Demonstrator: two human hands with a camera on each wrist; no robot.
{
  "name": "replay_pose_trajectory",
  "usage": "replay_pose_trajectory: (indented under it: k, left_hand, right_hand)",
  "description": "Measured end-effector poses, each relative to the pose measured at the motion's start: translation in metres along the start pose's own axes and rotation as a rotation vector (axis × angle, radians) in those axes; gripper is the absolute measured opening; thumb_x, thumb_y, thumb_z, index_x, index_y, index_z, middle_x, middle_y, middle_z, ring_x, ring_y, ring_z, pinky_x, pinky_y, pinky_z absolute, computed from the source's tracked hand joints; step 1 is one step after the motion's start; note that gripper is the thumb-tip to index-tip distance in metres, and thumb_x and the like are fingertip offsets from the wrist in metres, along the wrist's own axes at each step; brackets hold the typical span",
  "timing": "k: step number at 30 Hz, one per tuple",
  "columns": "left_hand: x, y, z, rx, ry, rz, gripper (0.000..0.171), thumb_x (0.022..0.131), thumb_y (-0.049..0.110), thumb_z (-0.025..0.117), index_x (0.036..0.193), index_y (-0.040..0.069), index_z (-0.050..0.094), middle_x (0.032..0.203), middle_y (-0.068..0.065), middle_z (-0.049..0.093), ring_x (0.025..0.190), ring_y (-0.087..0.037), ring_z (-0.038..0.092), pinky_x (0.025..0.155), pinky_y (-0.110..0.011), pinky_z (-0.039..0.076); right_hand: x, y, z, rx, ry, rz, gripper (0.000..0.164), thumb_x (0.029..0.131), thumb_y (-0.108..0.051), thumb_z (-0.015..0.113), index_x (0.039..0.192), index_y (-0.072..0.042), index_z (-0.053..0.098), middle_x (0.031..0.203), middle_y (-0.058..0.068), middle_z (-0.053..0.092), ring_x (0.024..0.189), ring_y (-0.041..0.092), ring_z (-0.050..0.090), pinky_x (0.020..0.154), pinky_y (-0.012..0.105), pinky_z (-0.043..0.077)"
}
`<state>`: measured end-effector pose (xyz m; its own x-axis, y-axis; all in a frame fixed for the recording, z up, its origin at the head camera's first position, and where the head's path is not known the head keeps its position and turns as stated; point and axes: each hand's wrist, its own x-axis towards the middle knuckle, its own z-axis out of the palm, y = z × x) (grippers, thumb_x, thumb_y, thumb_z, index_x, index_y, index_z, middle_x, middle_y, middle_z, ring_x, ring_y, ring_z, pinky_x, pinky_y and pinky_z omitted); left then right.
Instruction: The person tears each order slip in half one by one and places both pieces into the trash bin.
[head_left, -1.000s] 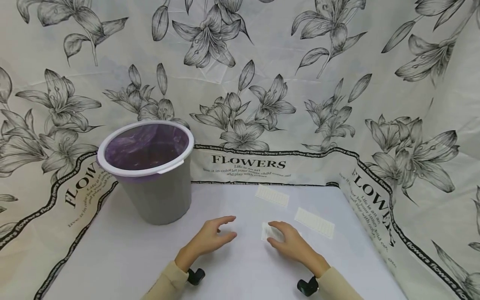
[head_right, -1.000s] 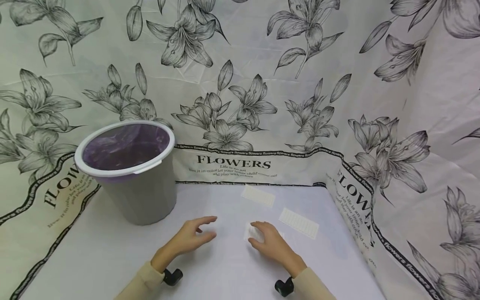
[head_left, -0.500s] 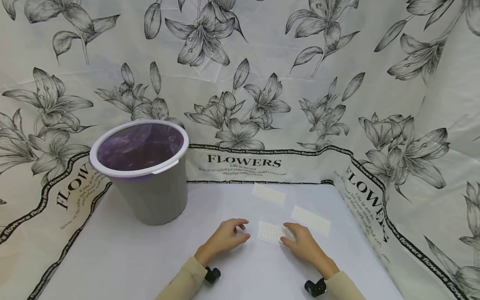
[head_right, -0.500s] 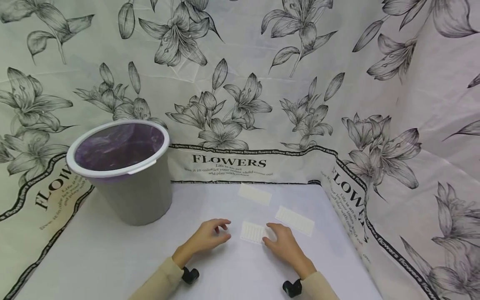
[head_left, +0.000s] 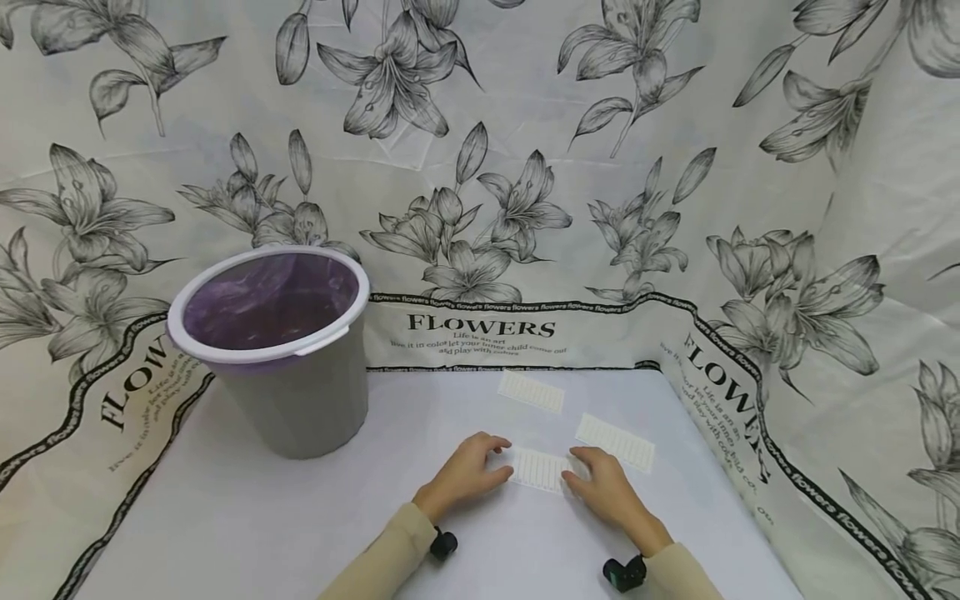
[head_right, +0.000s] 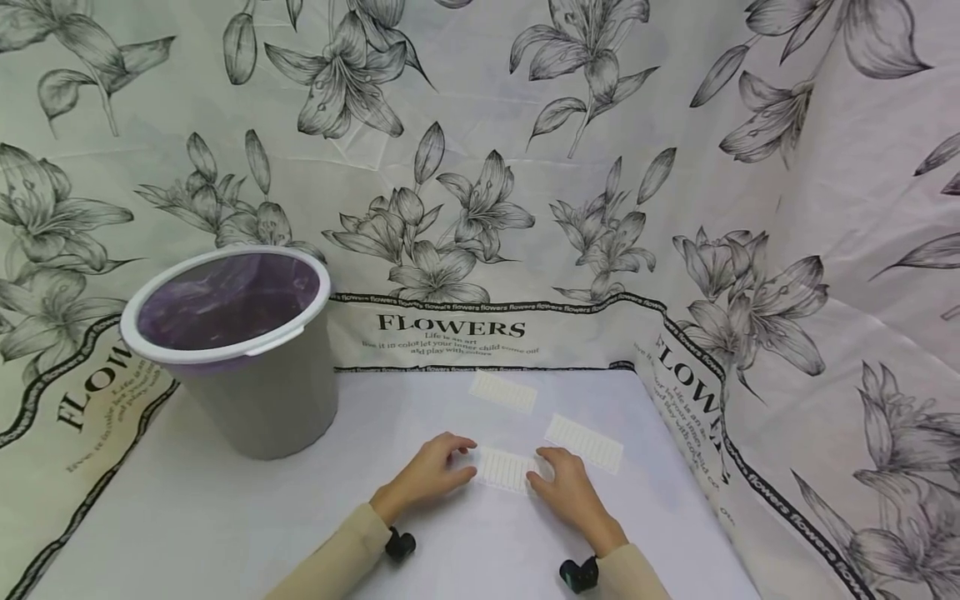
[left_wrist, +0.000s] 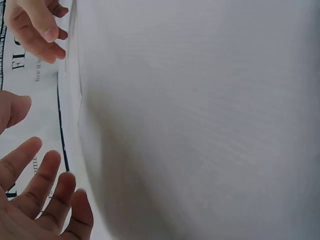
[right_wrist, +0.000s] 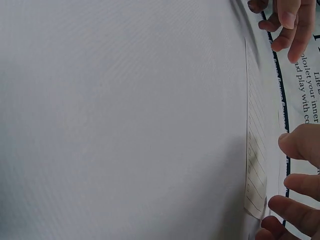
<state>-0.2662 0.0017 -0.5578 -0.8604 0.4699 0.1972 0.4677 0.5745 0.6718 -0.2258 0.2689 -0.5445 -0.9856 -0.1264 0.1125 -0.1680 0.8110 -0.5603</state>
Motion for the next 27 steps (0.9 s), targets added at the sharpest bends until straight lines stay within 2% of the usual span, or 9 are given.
replay_pose_trajectory:
  k: [6, 13, 20, 27]
  left_hand:
    - [0.009, 0.003, 0.005, 0.073, 0.047, -0.018, 0.038, 0.089, 0.028, 0.076, 0.123, 0.011, 0.073, 0.12, -0.009, 0.069, 0.108, -0.025, 0.061, 0.091, -0.039, 0.051]
    - [0.022, 0.003, 0.017, 0.114, 0.031, -0.022, 0.041, 0.088, 0.03, 0.077, 0.125, 0.013, 0.072, 0.129, -0.008, 0.07, 0.119, -0.03, 0.063, 0.098, -0.05, 0.051]
    - [0.029, 0.01, 0.025, 0.161, -0.016, -0.066, 0.045, 0.09, 0.035, 0.076, 0.131, 0.019, 0.07, 0.129, 0.0, 0.072, 0.12, -0.026, 0.063, 0.101, -0.047, 0.049]
    - [0.026, 0.016, 0.023, 0.196, -0.04, -0.108, 0.047, 0.088, 0.034, 0.079, 0.132, 0.02, 0.069, 0.126, 0.001, 0.072, 0.116, -0.025, 0.061, 0.099, -0.046, 0.048]
  right_hand:
    - [0.0, -0.002, 0.001, 0.034, 0.028, 0.025, 0.044, 0.094, -0.015, 0.073, 0.129, 0.009, 0.063, 0.132, 0.029, 0.063, 0.128, 0.047, 0.057, 0.108, 0.058, 0.046]
    - [0.003, -0.003, 0.005, 0.052, 0.059, 0.031, 0.042, 0.093, -0.012, 0.073, 0.127, 0.011, 0.064, 0.13, 0.029, 0.064, 0.126, 0.047, 0.059, 0.107, 0.058, 0.047]
    - [0.006, -0.003, 0.009, 0.057, 0.118, 0.054, 0.039, 0.088, -0.008, 0.074, 0.121, 0.013, 0.066, 0.125, 0.032, 0.065, 0.122, 0.05, 0.059, 0.104, 0.06, 0.048]
    - [0.008, -0.003, 0.014, 0.049, 0.108, 0.069, 0.037, 0.087, -0.007, 0.075, 0.119, 0.012, 0.068, 0.121, 0.03, 0.066, 0.119, 0.048, 0.06, 0.103, 0.059, 0.048]
